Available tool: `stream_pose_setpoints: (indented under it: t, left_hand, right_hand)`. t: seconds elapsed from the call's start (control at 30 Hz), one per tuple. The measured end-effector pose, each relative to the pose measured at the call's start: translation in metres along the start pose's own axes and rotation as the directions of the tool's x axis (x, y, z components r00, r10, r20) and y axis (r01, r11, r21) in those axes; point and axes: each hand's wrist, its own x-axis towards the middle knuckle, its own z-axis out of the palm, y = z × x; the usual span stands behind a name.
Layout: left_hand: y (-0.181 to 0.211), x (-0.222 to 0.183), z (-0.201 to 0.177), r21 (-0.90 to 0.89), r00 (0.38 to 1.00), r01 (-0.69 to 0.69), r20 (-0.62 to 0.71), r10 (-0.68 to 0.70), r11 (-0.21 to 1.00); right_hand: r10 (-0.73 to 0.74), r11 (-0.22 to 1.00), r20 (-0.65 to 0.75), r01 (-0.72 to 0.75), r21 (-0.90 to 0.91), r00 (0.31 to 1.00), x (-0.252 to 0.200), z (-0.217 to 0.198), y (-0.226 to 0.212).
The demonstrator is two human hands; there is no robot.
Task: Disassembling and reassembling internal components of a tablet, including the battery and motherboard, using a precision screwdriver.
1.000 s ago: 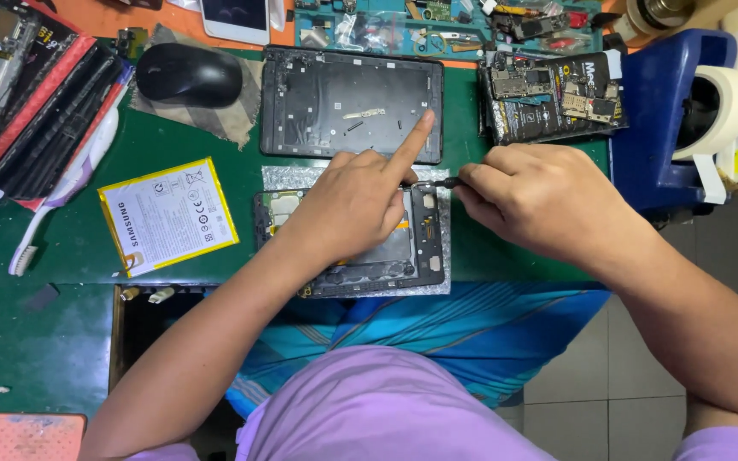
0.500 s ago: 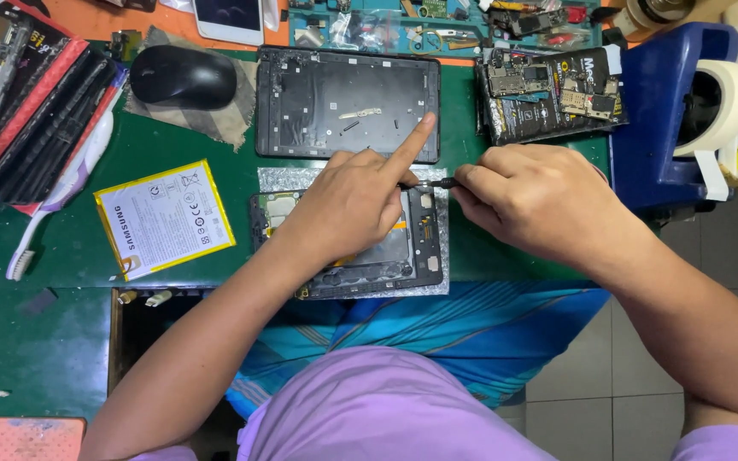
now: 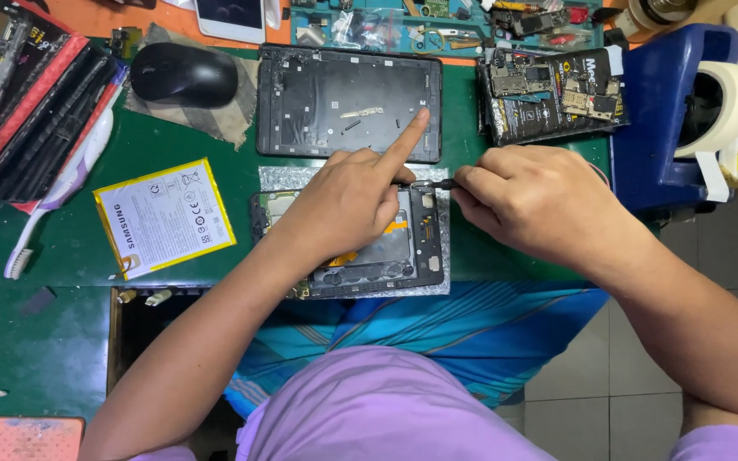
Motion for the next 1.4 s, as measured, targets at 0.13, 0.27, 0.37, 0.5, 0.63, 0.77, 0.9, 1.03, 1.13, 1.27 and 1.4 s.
stream_pose_setpoints:
  t: [0.13,0.27,0.37,0.5,0.63,0.77,0.9,1.03,1.13,1.27,1.4]
  left_hand:
    - [0.002,0.000,-0.002,0.008,1.000,0.013,0.027,-0.013,1.000]
    - [0.000,0.001,0.001,0.012,1.000,0.001,0.012,-0.001,1.000]
    - [0.000,0.001,0.002,0.032,1.000,-0.007,0.011,0.006,0.999]
    - [0.002,0.003,-0.001,0.012,1.000,0.003,0.030,-0.004,1.000]
    - [0.003,0.003,-0.002,0.040,0.999,0.011,0.043,-0.013,0.999]
    - [0.010,0.004,-0.007,0.047,0.991,0.088,0.095,-0.092,0.995]
    - [0.011,0.001,-0.007,-0.034,0.982,0.162,0.103,-0.158,0.986]
    - [0.005,0.000,-0.001,-0.039,0.976,0.191,0.114,-0.185,0.981]
    - [0.003,-0.001,0.001,-0.048,0.990,0.119,0.085,-0.115,0.992]
    - [0.015,0.001,-0.015,-0.057,0.955,0.240,0.195,-0.225,0.969]
    - [0.023,-0.005,-0.024,-0.122,0.938,0.292,0.232,-0.259,0.948]
  right_hand:
    - [-0.005,1.000,-0.009,0.005,0.004,1.000,0.000,0.001,0.000]
    - [-0.004,1.000,-0.016,0.004,-0.005,1.000,0.000,0.002,-0.001]
    - [-0.008,1.000,-0.008,0.008,-0.011,1.000,0.001,0.003,-0.002]
    - [-0.042,0.999,0.018,0.043,-0.018,0.999,0.005,0.005,-0.001]
    - [-0.078,0.989,0.131,0.093,-0.112,0.988,0.022,0.003,-0.005]
    - [-0.066,0.991,0.415,0.109,-0.082,0.907,0.051,-0.010,-0.006]
    - [-0.152,0.988,0.483,0.135,0.070,0.863,0.067,-0.006,0.000]
    - [0.024,0.996,0.558,0.026,-0.080,0.829,0.075,-0.007,-0.007]
    - [-0.087,0.996,0.552,0.090,0.022,0.829,0.077,-0.009,-0.007]
    - [0.036,0.998,0.649,-0.066,0.023,0.760,0.082,-0.018,-0.007]
    - [0.102,0.995,0.638,-0.085,-0.057,0.763,0.084,-0.019,-0.013]
